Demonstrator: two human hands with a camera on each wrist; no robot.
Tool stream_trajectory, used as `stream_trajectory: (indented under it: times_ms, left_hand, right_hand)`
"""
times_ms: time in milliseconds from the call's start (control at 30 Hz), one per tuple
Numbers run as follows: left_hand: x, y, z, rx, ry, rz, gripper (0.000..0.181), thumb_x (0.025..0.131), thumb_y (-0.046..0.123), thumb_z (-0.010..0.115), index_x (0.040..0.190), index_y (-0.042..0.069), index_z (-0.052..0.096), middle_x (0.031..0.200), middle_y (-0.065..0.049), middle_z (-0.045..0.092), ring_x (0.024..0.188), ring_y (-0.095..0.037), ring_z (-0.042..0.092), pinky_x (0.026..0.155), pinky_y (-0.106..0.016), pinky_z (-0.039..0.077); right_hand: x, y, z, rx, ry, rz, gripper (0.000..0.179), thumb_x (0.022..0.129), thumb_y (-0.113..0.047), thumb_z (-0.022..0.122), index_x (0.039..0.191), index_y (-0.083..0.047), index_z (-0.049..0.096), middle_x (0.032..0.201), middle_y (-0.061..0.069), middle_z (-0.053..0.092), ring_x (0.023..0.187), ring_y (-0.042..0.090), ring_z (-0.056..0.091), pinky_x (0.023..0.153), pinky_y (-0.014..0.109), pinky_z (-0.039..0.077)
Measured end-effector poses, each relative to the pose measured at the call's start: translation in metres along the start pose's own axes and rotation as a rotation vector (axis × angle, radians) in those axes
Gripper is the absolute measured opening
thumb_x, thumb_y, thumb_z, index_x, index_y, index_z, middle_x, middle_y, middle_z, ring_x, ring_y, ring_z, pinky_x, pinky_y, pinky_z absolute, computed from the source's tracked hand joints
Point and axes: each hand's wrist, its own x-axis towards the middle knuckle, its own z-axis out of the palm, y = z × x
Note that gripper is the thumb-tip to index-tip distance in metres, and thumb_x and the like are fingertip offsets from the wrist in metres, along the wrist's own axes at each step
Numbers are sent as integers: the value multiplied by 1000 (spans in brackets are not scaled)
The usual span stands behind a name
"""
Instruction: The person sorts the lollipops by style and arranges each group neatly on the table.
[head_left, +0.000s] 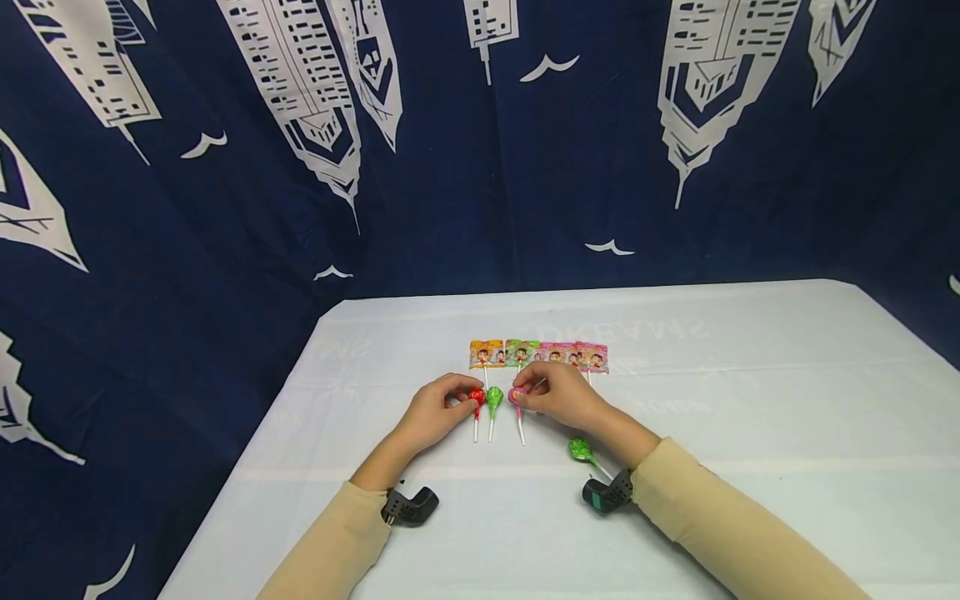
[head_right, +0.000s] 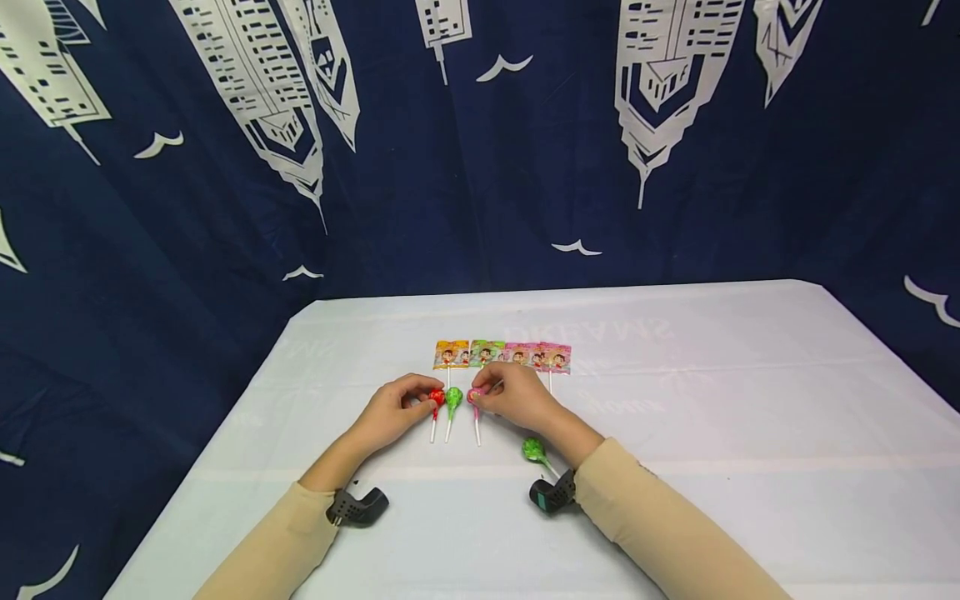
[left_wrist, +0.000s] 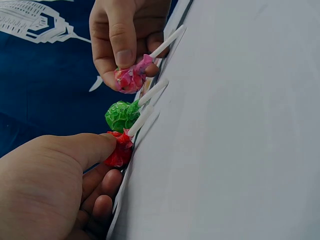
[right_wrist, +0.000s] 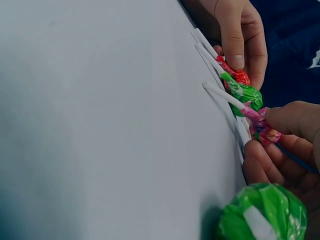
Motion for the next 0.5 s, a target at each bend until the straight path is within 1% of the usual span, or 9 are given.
stream_trajectory:
  times_ms: [167,233,400,500]
  left_hand:
    - [-1,1,-1,-2,5,17,23,91,17,72,114,18,73,100,2,70,83,-8,58,68,-20,45]
    - [-1,1,-1,-1,5,24,23,91,16,72,114,17,73,100,1,71,84,-8,59,68,-20,46]
    - [-1,1,-1,3,-7,17,24,92,17,71,115,16,72,102,2,70,87,-9,59,69,-20,46]
    - [-1,1,-1,-1,-13,6,24,92,18,72,115,17,72,102,2,70,87,-10,59,69,-20,46]
  right_hand:
    - [2,-2,1,-32,14,3,14,86,-13,75,98,-6,70,88,6,70,71,10,59,59,22,51]
    - [3,-1,2,-51,17,2,14,87,-13,75,98,-7,70,88,5,70,73,10,59,62,22,50]
    - [3,-1,5,-94,23,0,14,87,-15,75,98,-8,71,87,3,70,76,10,59,69,23,49]
    - [2,-1,6,-102,25,2,14,86,-16,75,98,-9,71,87,2,70,76,10,58,71,23,49]
